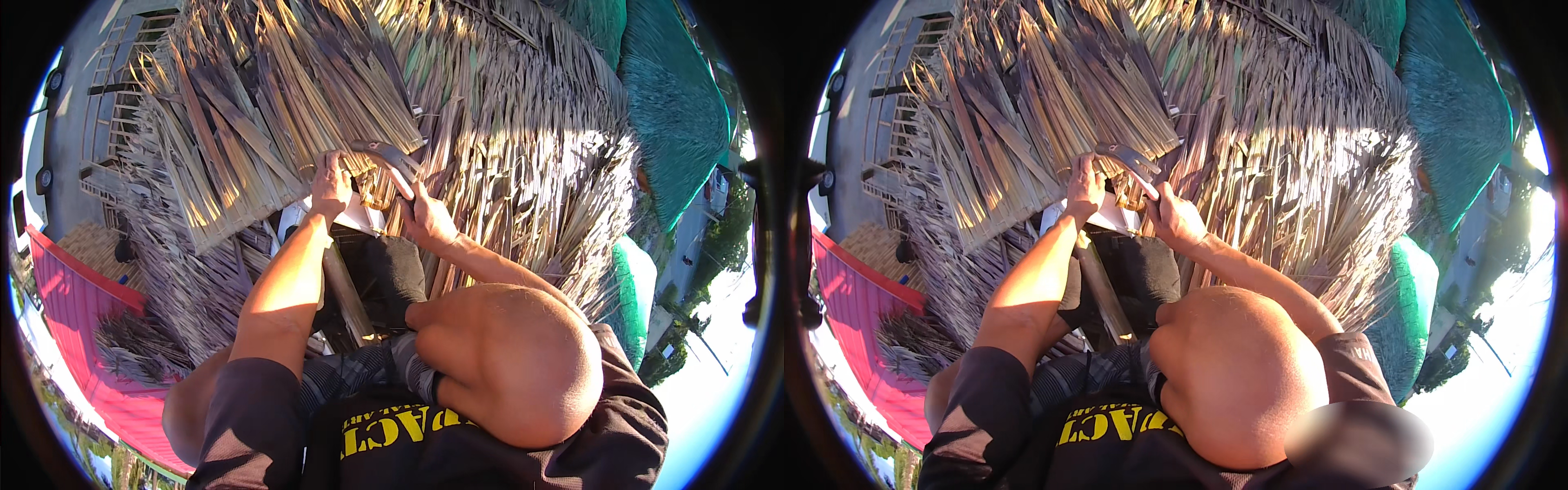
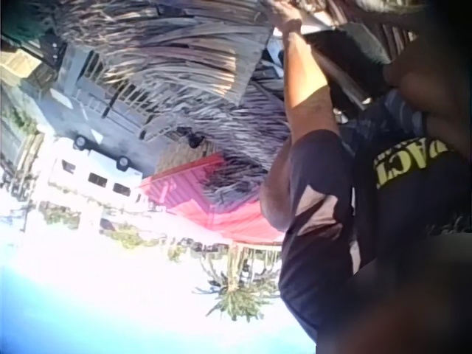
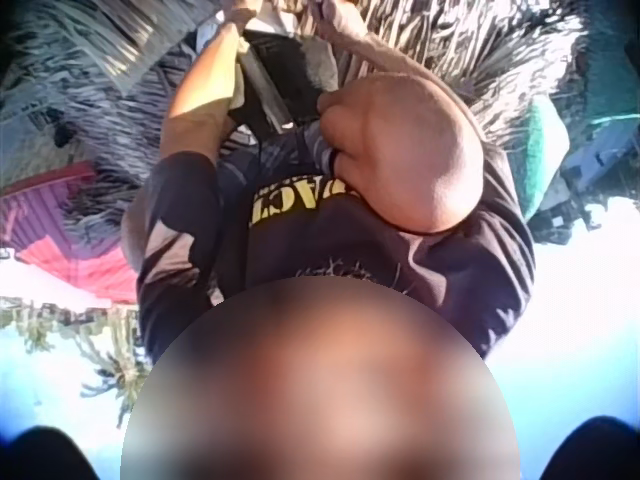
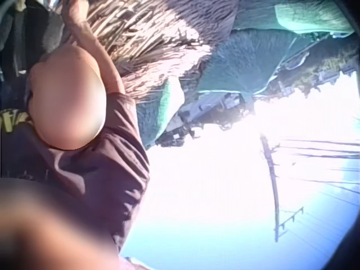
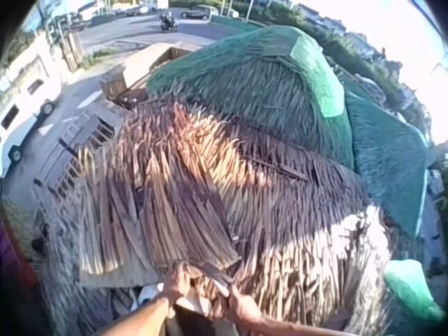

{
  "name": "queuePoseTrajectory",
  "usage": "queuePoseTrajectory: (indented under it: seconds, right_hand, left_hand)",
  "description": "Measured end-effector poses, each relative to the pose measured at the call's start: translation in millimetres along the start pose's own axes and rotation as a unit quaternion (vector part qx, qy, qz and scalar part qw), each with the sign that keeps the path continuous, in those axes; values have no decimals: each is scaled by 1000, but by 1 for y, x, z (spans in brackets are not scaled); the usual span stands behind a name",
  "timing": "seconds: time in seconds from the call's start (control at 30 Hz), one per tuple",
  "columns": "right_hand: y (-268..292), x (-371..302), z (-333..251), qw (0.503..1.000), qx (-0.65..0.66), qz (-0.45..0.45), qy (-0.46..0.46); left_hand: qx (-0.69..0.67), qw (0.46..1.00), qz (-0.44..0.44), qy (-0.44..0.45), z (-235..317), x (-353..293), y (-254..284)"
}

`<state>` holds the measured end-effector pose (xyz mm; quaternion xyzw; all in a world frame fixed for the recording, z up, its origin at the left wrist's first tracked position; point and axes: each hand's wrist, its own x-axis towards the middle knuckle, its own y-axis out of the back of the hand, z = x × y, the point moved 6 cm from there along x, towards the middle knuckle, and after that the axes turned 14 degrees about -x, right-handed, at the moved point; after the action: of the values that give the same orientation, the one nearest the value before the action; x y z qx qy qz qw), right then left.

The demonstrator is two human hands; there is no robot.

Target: The person is installing thatch roofing material on a roof. They repeatedly pick up bundles of dried palm leaves, position them on the roof structure, and secure them with a hammer and nails. The person works methodically across the roof surface, layering the thatch to create a continuous covering.

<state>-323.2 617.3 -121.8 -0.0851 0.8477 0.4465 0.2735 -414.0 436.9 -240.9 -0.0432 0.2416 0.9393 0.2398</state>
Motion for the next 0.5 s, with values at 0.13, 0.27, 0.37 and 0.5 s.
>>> queuePoseTrajectory:
  seconds: [0.13,0.27,0.37,0.5]
  right_hand:
    - [-5,7,2,999,-31,22,1]
    - [6,-11,3,970,79,216,83]
    - [-30,-11,17,999,-13,42,-14]
    - [-30,-12,23,992,31,120,37]
  left_hand:
    - [-16,999,-8,-37,-6,10,1]
    - [-61,991,-64,96,-21,8,-2]
    - [-100,984,-81,125,-21,8,1]
    - [-39,998,-43,27,-16,10,4]
